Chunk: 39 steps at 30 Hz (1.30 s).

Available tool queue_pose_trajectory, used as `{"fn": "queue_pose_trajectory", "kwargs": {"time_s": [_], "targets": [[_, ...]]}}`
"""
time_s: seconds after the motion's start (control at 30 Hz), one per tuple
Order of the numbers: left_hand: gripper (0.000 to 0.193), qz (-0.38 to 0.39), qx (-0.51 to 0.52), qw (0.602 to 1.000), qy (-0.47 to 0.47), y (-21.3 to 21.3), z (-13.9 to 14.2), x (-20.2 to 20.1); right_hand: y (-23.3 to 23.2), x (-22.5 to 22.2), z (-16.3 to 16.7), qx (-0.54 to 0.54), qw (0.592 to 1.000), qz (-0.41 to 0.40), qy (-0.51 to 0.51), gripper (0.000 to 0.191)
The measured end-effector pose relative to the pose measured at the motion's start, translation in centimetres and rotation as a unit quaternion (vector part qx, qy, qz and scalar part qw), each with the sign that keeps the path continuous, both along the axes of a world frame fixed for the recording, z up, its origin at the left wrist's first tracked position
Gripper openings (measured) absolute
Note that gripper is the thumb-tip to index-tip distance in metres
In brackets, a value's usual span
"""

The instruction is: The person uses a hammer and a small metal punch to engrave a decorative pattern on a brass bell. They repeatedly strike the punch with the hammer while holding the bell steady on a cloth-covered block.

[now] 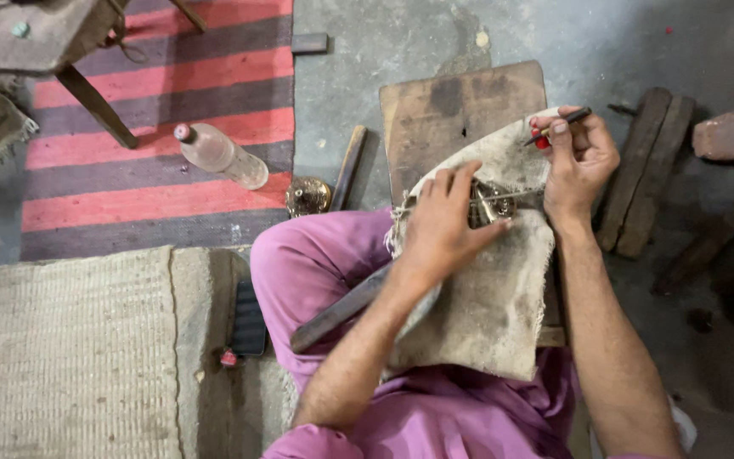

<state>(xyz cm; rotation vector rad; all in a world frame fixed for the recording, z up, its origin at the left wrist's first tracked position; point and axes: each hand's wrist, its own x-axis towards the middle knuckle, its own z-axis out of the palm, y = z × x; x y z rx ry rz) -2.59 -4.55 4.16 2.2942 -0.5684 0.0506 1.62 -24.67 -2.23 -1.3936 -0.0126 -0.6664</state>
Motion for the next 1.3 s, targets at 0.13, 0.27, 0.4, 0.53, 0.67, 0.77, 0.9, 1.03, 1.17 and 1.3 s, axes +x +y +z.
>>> {"fn": "queue_pose_trajectory", "kwargs": {"time_s": [0.13, 0.27, 0.4, 0.53, 0.67, 0.77, 0.9, 1.03, 1.17, 1.3], "targets": [[0.086, -0.056, -0.050, 0.997, 0.032, 1.9, -0.3, 0.7, 0.0, 0.0, 0.1, -0.013, 1.000, 0.004, 0.000, 0.015], [0.099, 0.014, 0.041, 0.998, -0.042, 0.1, -0.5, -0.7, -0.1, 0.0, 0.2, -0.019, 1.000, 0.004, 0.006, 0.014], [0.095, -0.005, 0.015, 0.999, -0.030, -0.5, -1.5, -0.6, -0.1, 0.0, 0.2, -0.014, 1.000, 0.010, -0.007, 0.015], [0.092, -0.172, -0.124, 0.975, 0.069, 2.8, -2.5, 2.8, -0.1, -0.2, 0.5, -0.024, 1.000, 0.014, -0.001, 0.014], [0.090, -0.243, -0.203, 0.932, 0.176, 3.8, -2.5, 4.2, 0.1, -0.2, 0.9, -0.040, 0.999, 0.002, 0.013, 0.012], [0.088, -0.189, -0.138, 0.964, 0.127, 2.9, -2.1, 3.1, 0.0, -0.3, 0.7, -0.052, 0.999, 0.010, -0.007, 0.010], [0.089, -0.095, -0.069, 0.990, 0.082, 1.5, -1.8, 1.2, -0.3, -0.2, 0.2, -0.031, 0.999, 0.021, -0.008, 0.007], [0.092, -0.130, -0.103, 0.983, 0.077, 1.8, -2.0, 1.5, -0.6, -0.1, 0.9, 0.069, 0.996, 0.052, -0.004, 0.006], [0.100, -0.122, -0.106, 0.986, 0.039, 1.7, -2.2, 1.1, 0.2, -3.3, 4.0, 0.061, 0.995, 0.052, 0.051, 0.007], [0.092, -0.051, -0.139, 0.989, -0.022, 2.5, -2.3, -2.3, 1.8, -6.3, 7.1, -0.116, 0.977, 0.113, 0.140, 0.019]]}}
